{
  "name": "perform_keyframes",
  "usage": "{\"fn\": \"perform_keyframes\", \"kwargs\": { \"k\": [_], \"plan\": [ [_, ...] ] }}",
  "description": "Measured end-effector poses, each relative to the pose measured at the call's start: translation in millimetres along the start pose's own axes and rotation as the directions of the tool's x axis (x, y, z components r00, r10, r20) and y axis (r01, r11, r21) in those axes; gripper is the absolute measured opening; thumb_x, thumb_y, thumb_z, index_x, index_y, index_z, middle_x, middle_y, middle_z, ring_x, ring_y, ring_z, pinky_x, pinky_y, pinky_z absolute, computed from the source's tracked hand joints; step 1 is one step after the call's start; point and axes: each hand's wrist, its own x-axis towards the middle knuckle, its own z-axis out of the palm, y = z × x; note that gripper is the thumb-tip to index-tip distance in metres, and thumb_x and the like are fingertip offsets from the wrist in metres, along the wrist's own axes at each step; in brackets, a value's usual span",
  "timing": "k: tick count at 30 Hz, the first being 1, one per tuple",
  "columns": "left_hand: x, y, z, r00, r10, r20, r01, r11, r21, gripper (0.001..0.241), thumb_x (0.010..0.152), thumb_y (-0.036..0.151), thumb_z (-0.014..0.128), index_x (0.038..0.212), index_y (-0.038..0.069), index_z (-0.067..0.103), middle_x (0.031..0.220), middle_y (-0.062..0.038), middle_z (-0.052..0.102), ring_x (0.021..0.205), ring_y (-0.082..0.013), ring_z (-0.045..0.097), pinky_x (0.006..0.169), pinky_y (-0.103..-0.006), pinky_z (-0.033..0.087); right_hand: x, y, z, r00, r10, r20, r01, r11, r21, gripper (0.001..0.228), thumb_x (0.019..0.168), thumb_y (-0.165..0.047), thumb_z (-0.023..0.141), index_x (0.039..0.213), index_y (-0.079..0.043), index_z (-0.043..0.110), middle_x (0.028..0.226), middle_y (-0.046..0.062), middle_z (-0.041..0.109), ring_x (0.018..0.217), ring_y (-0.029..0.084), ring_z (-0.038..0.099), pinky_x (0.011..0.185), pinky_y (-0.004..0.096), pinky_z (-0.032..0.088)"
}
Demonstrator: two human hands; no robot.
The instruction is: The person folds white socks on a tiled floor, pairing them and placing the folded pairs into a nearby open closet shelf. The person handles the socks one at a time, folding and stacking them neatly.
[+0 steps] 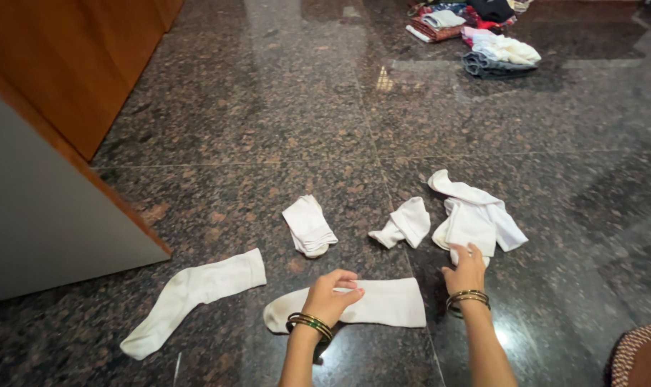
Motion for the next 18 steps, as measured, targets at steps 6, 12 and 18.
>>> {"fn": "perform_keyframes", "kwargs": {
  "k": [6, 12, 18],
  "plan": [
    [1, -7, 1, 1.000, -0.018, 0.015, 0.018, 1.000, 0.000, 0.040, 0.080, 0.023, 0.080, 0.114, 0.004, 0.072, 0.101, -0.009, 0.079, 0.088, -0.0158, 0.074, 0.078, -0.0293, 0.058, -12, 31, -16, 0.920, 0.354, 0.167, -0.287, 0.900, -0.328, 0.073, 0.079, -0.041, 0.082, 0.142, -0.018, 0.053, 0.129, 0.011, 0.064, 0.116, 0.036, 0.061, 0.090, 0.053, 0.049],
    [3, -7, 1, 1.000, -0.009, 0.028, 0.011, 0.999, -0.046, 0.040, 0.081, 0.022, 0.080, 0.115, 0.003, 0.071, 0.100, -0.009, 0.078, 0.088, -0.0146, 0.074, 0.079, -0.0290, 0.057, 1, 30, -15, 0.803, 0.459, 0.379, -0.508, 0.861, 0.033, 0.040, 0.080, -0.040, 0.078, 0.106, -0.009, 0.081, 0.090, 0.009, 0.080, 0.088, 0.030, 0.077, 0.083, 0.045, 0.059],
    [1, -8, -3, 0.997, -0.079, 0.012, 0.079, 0.997, -0.002, 0.040, 0.082, 0.023, 0.079, 0.116, 0.003, 0.071, 0.102, -0.008, 0.078, 0.084, -0.0136, 0.071, 0.077, -0.0284, 0.055, 0, 9, -17, 0.991, 0.131, -0.002, -0.130, 0.987, -0.092, 0.064, 0.066, -0.051, 0.080, 0.108, -0.004, 0.075, 0.100, 0.018, 0.072, 0.091, 0.036, 0.070, 0.082, 0.045, 0.055]
  ]
}}
